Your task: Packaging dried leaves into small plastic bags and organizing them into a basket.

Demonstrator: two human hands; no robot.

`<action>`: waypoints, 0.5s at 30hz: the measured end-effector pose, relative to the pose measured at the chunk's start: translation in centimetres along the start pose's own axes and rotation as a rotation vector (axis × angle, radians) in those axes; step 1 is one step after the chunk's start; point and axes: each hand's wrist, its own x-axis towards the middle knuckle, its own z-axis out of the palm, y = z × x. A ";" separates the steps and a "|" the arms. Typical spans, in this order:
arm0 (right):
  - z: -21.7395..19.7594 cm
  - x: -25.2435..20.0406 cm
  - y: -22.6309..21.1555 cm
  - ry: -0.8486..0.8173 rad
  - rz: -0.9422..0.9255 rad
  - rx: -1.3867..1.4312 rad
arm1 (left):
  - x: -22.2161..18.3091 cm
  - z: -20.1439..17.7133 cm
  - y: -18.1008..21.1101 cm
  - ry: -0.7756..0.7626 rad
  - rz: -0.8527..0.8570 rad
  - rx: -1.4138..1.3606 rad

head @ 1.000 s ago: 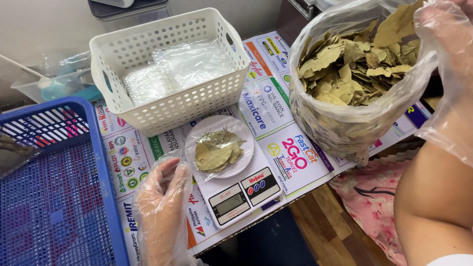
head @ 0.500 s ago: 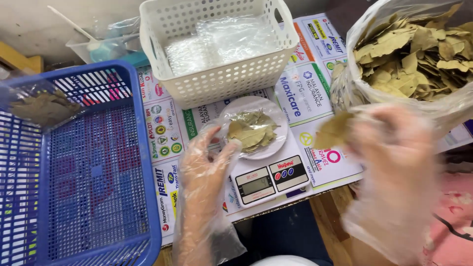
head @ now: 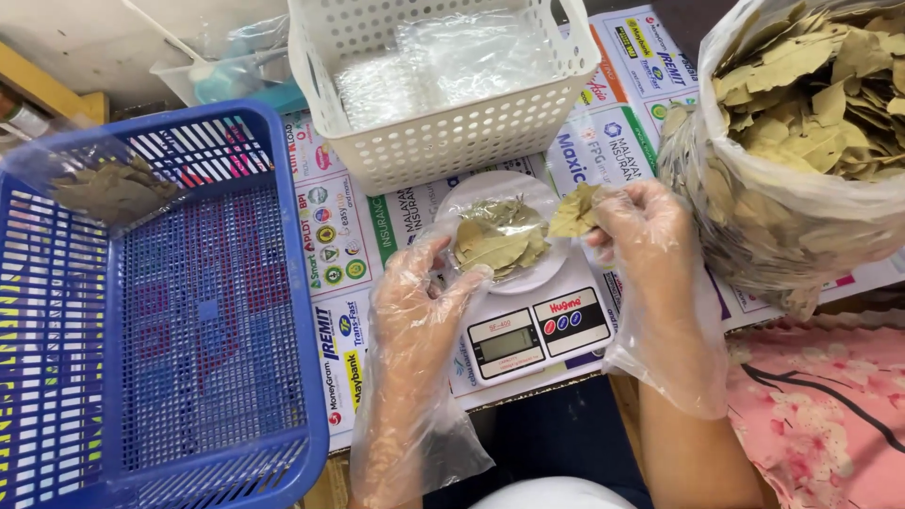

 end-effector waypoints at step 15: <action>1.3 -0.5 -0.7 -0.211 0.154 0.022 | 0.5 -0.1 -0.9 -0.041 0.033 0.005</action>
